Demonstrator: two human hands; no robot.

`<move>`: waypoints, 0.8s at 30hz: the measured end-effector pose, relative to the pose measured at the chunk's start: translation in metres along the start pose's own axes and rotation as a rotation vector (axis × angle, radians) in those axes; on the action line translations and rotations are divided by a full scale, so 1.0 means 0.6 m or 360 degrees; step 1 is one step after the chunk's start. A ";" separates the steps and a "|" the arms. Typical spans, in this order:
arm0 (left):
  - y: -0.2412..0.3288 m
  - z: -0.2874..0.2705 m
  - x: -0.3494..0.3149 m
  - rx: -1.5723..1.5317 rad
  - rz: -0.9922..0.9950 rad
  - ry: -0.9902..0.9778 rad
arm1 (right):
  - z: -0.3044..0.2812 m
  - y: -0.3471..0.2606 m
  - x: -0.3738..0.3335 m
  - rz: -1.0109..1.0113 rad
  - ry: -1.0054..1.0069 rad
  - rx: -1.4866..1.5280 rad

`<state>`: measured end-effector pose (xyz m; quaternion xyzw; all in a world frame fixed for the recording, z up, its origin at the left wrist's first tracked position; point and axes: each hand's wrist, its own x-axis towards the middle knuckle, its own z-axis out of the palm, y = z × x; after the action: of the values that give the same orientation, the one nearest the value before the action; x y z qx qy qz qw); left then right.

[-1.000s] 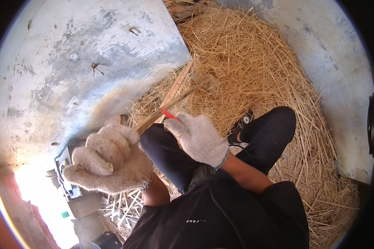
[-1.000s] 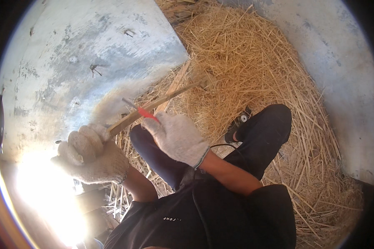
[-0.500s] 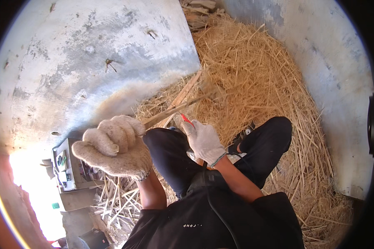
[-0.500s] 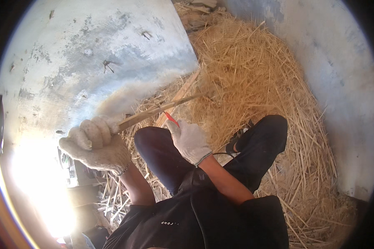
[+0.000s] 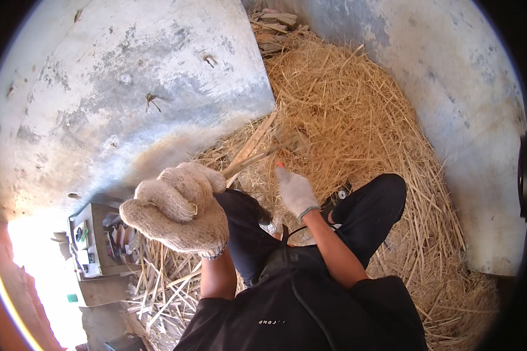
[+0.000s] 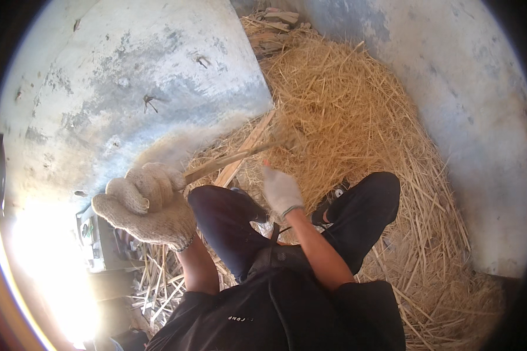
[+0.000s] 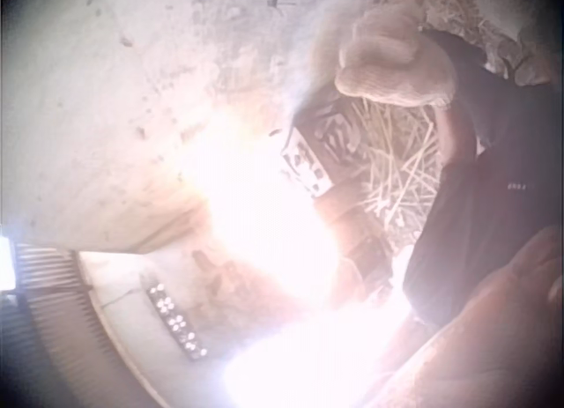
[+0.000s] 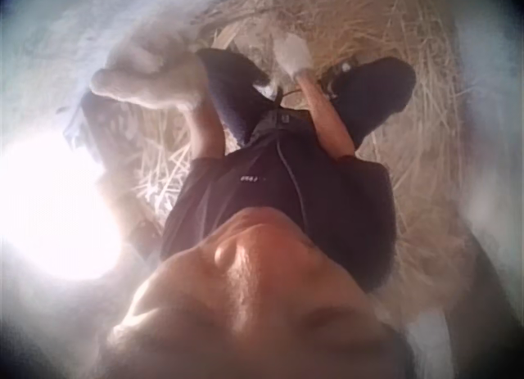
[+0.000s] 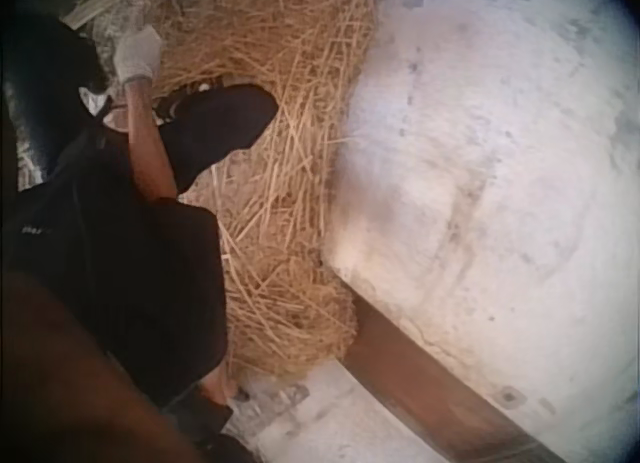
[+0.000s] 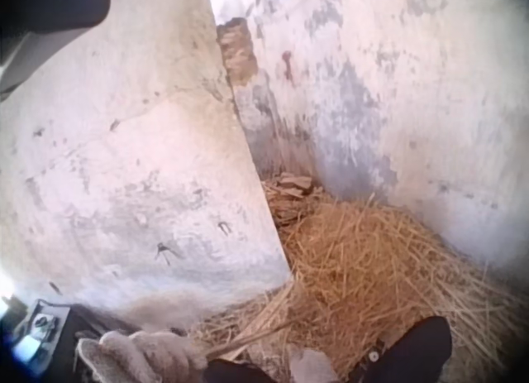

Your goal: The person uses a tool to peel layers of bark and outer wood from a long piece of timber while holding it steady with a gloved hand.

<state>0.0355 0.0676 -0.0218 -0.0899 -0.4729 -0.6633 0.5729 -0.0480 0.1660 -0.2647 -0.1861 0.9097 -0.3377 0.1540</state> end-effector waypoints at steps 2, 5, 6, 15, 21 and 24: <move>0.007 -0.012 -0.008 -0.0001 -0.0013 -0.0098 | 0.039 0.098 0.002 0.0098 -0.0193 -0.0077; -0.003 -0.010 0.001 0.0059 0.0051 -0.0149 | -0.012 0.066 -0.003 0.0062 -0.0075 0.0184; 0.003 -0.009 0.005 0.0082 0.0009 -0.0128 | -0.029 0.025 -0.026 -0.0170 0.0041 0.0329; -0.011 -0.005 0.025 -0.0143 -0.0315 -0.0896 | -0.097 -0.093 -0.032 -0.0367 0.0108 0.0599; -0.006 -0.010 0.036 -0.0141 -0.0235 -0.0802 | 0.013 0.080 0.003 -0.0072 0.0011 0.0143; -0.010 -0.017 0.037 -0.0108 -0.0220 -0.0765 | -0.073 -0.018 -0.026 -0.0398 0.0234 0.0471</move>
<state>0.0274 0.0448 -0.0156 -0.2316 -0.5782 -0.6760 0.3939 -0.0493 0.1898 -0.2231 -0.2479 0.8287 -0.4969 0.0697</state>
